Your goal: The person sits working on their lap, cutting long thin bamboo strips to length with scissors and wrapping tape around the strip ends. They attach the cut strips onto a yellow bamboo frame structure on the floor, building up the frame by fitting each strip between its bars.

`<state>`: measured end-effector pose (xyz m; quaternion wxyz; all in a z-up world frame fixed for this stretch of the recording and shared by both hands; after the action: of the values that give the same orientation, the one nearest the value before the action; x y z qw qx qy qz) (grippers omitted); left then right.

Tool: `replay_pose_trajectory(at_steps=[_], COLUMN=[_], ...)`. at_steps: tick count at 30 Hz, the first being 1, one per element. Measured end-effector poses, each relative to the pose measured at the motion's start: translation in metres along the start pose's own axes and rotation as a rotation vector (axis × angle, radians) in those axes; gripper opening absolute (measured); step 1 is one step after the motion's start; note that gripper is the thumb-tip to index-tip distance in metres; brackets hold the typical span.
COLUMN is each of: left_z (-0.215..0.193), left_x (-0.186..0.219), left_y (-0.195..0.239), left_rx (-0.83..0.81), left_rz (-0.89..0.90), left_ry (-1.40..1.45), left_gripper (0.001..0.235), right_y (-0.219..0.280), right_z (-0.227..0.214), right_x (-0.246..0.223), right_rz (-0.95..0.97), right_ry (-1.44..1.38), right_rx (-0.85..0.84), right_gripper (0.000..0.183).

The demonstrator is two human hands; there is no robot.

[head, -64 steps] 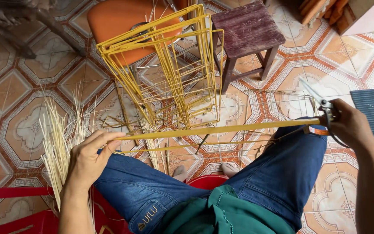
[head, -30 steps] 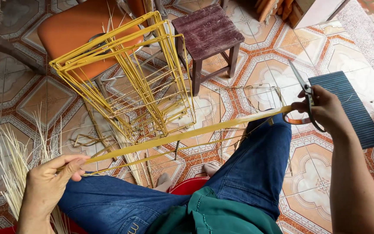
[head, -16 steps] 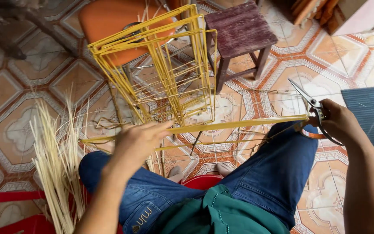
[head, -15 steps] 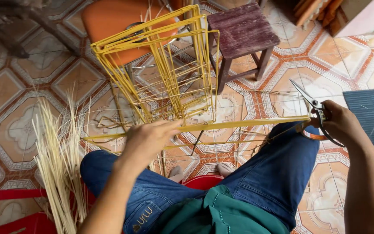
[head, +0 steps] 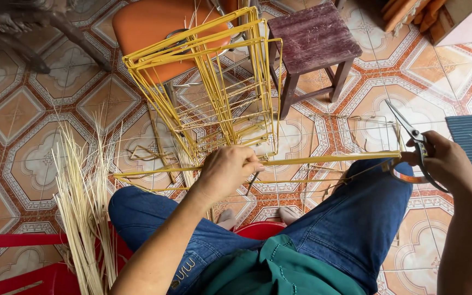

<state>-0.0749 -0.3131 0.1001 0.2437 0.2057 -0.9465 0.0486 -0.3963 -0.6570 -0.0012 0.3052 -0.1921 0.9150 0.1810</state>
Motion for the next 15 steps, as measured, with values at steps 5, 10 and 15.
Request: replay_pose_trajectory(at_steps=[5,10,15], left_z=[-0.01,-0.006,0.032], left_x=[0.004,0.038,0.043], left_y=[-0.001,0.0,-0.005], left_rx=[-0.081,0.229,0.263], left_rz=[-0.072,0.307,0.352], left_ry=[-0.046,0.032,-0.339], left_gripper=[0.028,0.048,0.035], right_y=[0.004,0.006,0.005], right_z=[0.001,0.001,0.002], right_x=[-0.016,-0.019,-0.015], right_rz=[-0.016,0.03,0.006], right_ry=[-0.118,-0.131,-0.184], right_rx=[-0.033,-0.031,-0.048], right_gripper=[0.039,0.04,0.041])
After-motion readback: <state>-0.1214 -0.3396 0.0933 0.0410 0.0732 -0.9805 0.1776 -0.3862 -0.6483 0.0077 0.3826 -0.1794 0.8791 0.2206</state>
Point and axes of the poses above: each hand's wrist, its own y-axis away from the middle knuckle, its own z-axis out of the palm, x = y × z, the point moved 10 cm from there along -y, towards the middle knuckle, and after that the axes turned 6 degrees about -y, right-handed, at the moved point
